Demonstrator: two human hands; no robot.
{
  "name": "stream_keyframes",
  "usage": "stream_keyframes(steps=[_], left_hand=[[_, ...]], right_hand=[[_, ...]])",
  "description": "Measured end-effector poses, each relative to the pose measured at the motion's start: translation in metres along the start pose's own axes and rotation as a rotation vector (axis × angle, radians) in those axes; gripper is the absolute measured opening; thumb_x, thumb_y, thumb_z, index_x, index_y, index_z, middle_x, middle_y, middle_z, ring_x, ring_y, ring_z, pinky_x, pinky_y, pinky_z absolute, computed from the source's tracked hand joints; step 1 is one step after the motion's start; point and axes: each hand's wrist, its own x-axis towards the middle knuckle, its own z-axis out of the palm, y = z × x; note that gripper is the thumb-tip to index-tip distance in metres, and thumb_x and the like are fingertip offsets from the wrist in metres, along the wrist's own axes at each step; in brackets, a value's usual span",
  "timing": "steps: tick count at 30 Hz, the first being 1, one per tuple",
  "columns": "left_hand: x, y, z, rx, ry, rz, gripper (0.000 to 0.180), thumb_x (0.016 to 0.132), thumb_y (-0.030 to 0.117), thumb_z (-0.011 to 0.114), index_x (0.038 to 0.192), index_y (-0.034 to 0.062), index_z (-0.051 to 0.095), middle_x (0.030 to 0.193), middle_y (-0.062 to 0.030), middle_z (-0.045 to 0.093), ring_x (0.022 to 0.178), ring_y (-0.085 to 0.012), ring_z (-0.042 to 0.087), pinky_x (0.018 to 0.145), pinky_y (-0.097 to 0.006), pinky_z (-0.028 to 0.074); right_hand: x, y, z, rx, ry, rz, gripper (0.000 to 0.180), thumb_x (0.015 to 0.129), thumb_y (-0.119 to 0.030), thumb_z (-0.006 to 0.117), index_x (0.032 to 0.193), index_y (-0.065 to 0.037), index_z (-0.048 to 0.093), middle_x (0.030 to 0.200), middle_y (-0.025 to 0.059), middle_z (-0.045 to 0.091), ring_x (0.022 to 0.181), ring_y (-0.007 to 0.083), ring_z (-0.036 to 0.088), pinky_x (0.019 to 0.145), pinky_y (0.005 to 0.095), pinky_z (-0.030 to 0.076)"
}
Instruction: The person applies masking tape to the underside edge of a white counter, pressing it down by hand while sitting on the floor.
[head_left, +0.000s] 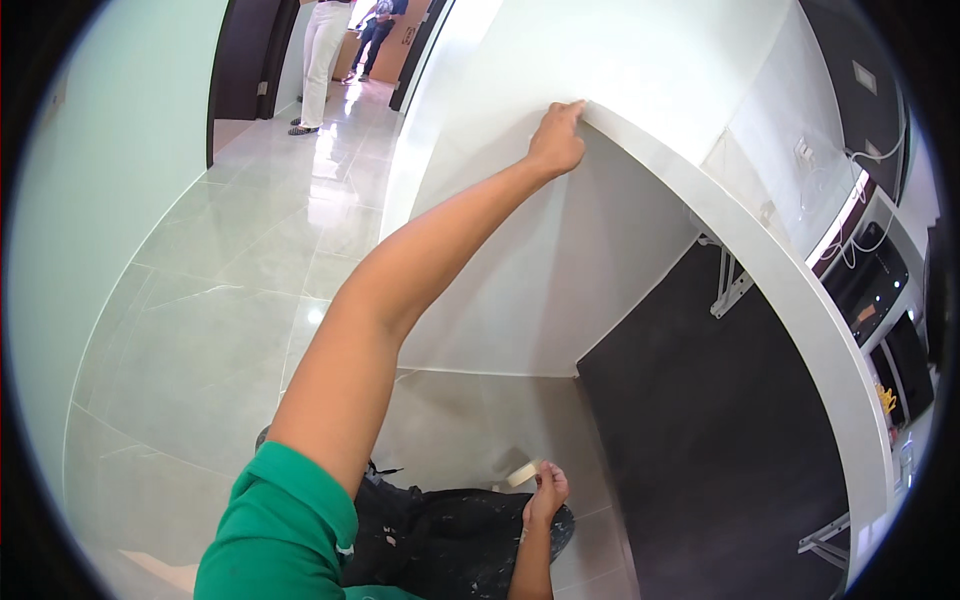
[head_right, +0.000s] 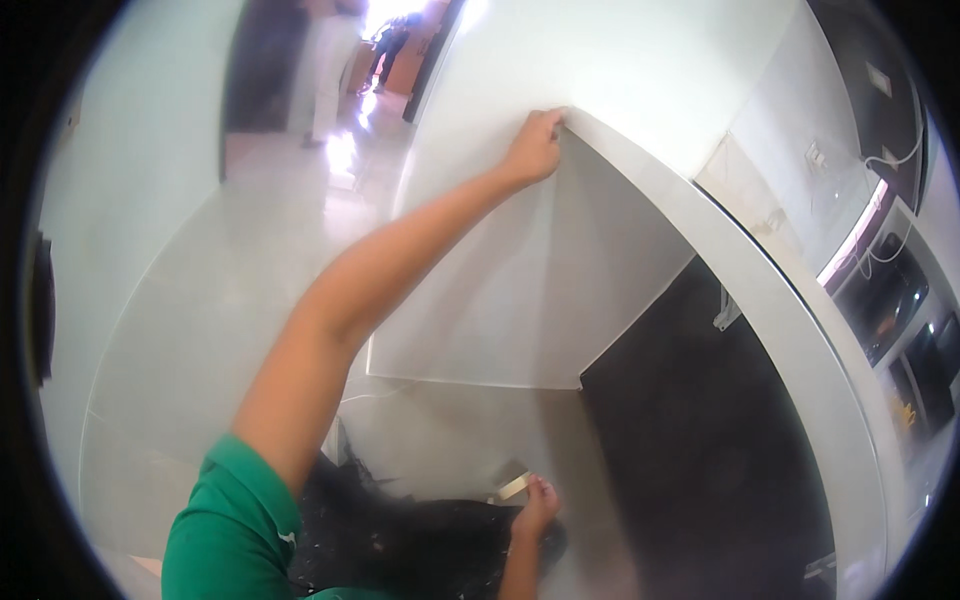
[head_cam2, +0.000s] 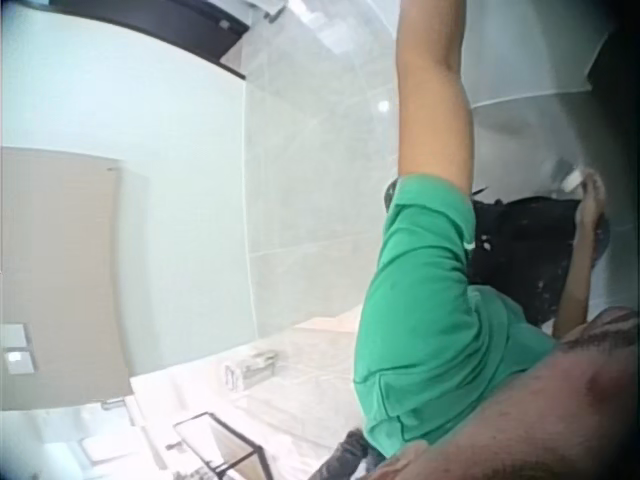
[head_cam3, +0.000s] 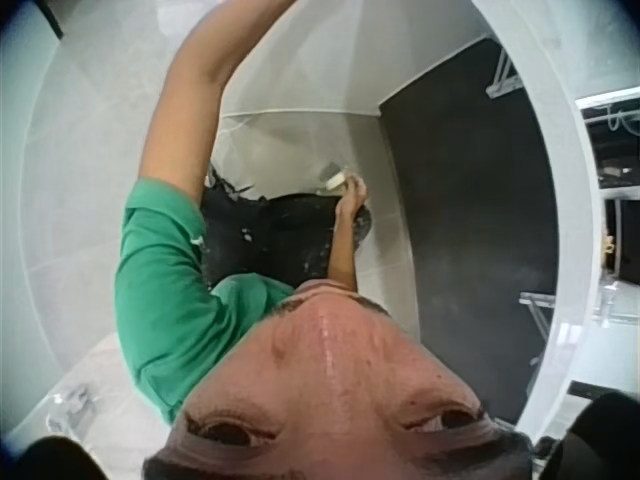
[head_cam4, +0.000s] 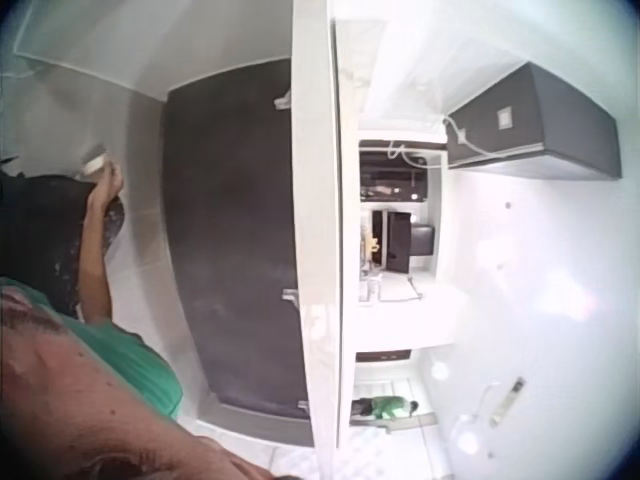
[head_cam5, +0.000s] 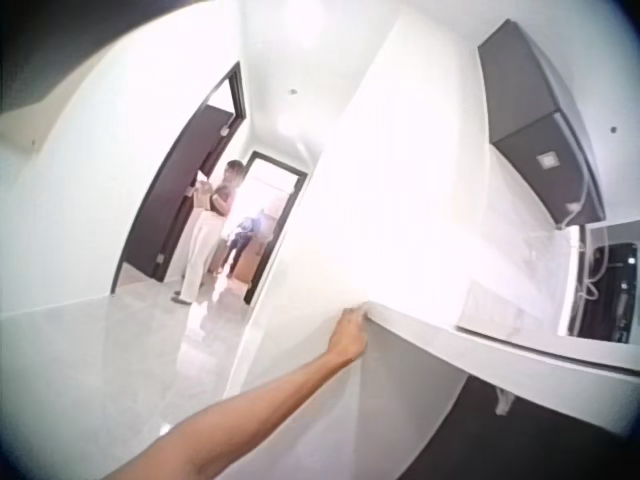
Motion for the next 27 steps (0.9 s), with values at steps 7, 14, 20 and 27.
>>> stream_keyframes(steps=[7,14,20,27], left_hand=[[-0.017,0.002,0.005,0.001,0.035,-0.031,0.055,0.085,-0.007,0.049,0.137,0.0039,0.061,0.124,-0.0169,0.055,0.120,-0.0353,0.054,0.102,-0.043,0.046],[-0.011,0.010,-0.006,0.082,0.004,0.040,0.057,0.085,-0.007,0.050,0.141,0.0038,0.058,0.126,-0.0163,0.055,0.121,-0.0357,0.053,0.102,-0.044,0.047],[-0.016,0.021,0.004,0.136,0.011,0.026,0.067,0.083,-0.008,0.050,0.149,0.0052,0.049,0.131,-0.0194,0.052,0.123,-0.0380,0.051,0.103,-0.045,0.047],[-0.042,0.041,0.009,0.076,0.007,0.208,0.074,0.081,-0.011,0.049,0.153,-0.0053,0.035,0.154,-0.0294,0.036,0.140,-0.0443,0.040,0.114,-0.048,0.038]], right_hand=[[0.001,0.005,0.001,-0.002,-0.010,-0.003,0.007,0.093,-0.009,0.075,0.093,-0.006,0.068,0.088,-0.0009,0.067,0.078,0.0084,0.059,0.074,0.0230,0.046],[0.001,0.003,0.005,-0.063,0.022,0.002,0.008,0.093,-0.010,0.076,0.092,-0.006,0.069,0.086,-0.0012,0.067,0.078,0.0082,0.059,0.074,0.0228,0.046],[0.001,-0.001,0.010,-0.040,-0.010,0.007,0.009,0.092,-0.010,0.076,0.090,-0.006,0.068,0.085,-0.0006,0.067,0.076,0.0089,0.059,0.073,0.0228,0.046],[0.004,0.009,0.007,-0.014,0.004,-0.008,0.007,0.093,-0.008,0.075,0.093,-0.002,0.071,0.086,0.0007,0.069,0.076,0.0082,0.060,0.072,0.0228,0.045]])
